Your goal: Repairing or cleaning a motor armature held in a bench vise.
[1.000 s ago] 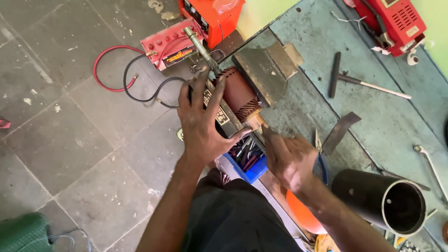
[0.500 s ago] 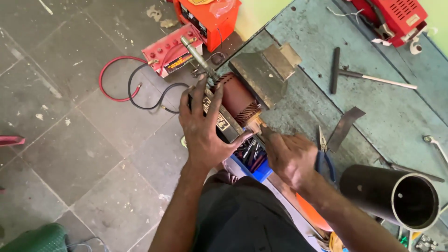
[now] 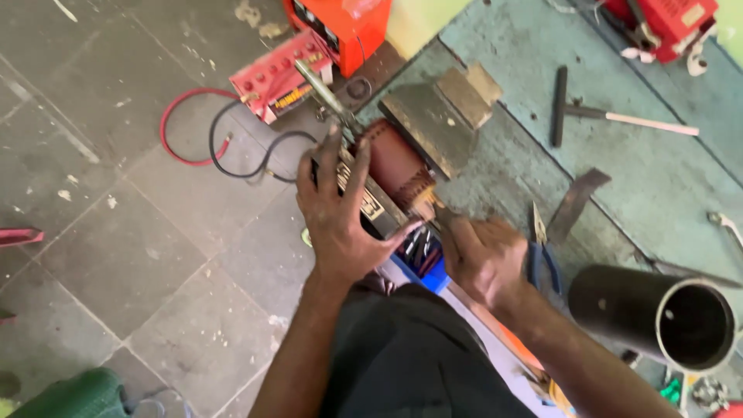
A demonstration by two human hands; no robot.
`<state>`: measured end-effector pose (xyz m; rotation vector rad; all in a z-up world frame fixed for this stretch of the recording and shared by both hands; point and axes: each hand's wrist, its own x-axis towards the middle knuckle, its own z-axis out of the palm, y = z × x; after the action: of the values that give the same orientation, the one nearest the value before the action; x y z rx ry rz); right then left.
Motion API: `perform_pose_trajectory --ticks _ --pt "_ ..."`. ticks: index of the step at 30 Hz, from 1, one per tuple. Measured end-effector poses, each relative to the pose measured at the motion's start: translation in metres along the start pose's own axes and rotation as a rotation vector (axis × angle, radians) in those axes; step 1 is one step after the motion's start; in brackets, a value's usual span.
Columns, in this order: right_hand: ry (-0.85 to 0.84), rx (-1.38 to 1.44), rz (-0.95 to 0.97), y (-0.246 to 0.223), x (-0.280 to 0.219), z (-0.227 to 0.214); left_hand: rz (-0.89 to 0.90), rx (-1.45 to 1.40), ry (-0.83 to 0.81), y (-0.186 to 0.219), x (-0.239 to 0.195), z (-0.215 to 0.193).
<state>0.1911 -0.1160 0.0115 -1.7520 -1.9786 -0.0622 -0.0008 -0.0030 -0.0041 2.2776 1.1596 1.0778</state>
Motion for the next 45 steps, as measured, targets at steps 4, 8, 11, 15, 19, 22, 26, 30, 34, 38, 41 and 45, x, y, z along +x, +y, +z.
perform_pose_trajectory --ticks 4,8,11,15,19,22,26,30,34,38,41,45 --pt "0.047 0.007 0.017 -0.007 0.002 -0.005 0.011 0.015 0.001 -0.001 0.004 -0.001" --pt "0.037 0.002 0.020 -0.007 0.006 0.004 0.013 0.020 0.026 -0.002 0.002 0.001" --pt "0.056 0.022 0.006 -0.009 0.003 -0.010 0.004 0.028 0.004 -0.002 0.002 0.000" --pt "0.045 0.047 0.029 -0.005 0.001 0.000 -0.004 0.010 -0.004 -0.002 0.001 -0.001" --pt "0.010 0.045 0.120 -0.007 -0.006 -0.001 0.014 0.037 -0.004 -0.003 0.001 0.000" --pt "0.062 0.068 0.080 -0.010 0.009 -0.004 0.012 0.030 0.011 -0.002 0.004 0.000" --pt "0.018 0.095 0.183 -0.012 0.001 -0.005 0.003 0.063 0.004 0.000 0.001 0.001" --pt "0.055 0.115 0.237 -0.012 0.003 0.000 0.013 0.035 -0.012 0.001 0.006 -0.001" --pt "0.009 0.155 0.273 -0.013 0.004 -0.004 0.020 0.044 -0.013 0.004 0.004 -0.002" --pt "0.031 0.105 0.290 -0.013 0.001 0.005 0.031 0.028 -0.014 0.002 0.004 -0.002" --pt "0.017 0.098 0.247 -0.011 -0.001 0.003 0.028 0.045 -0.024 0.003 0.003 -0.002" --pt "0.044 0.101 0.200 -0.009 0.002 0.001 0.030 0.041 -0.010 0.001 0.004 -0.001"
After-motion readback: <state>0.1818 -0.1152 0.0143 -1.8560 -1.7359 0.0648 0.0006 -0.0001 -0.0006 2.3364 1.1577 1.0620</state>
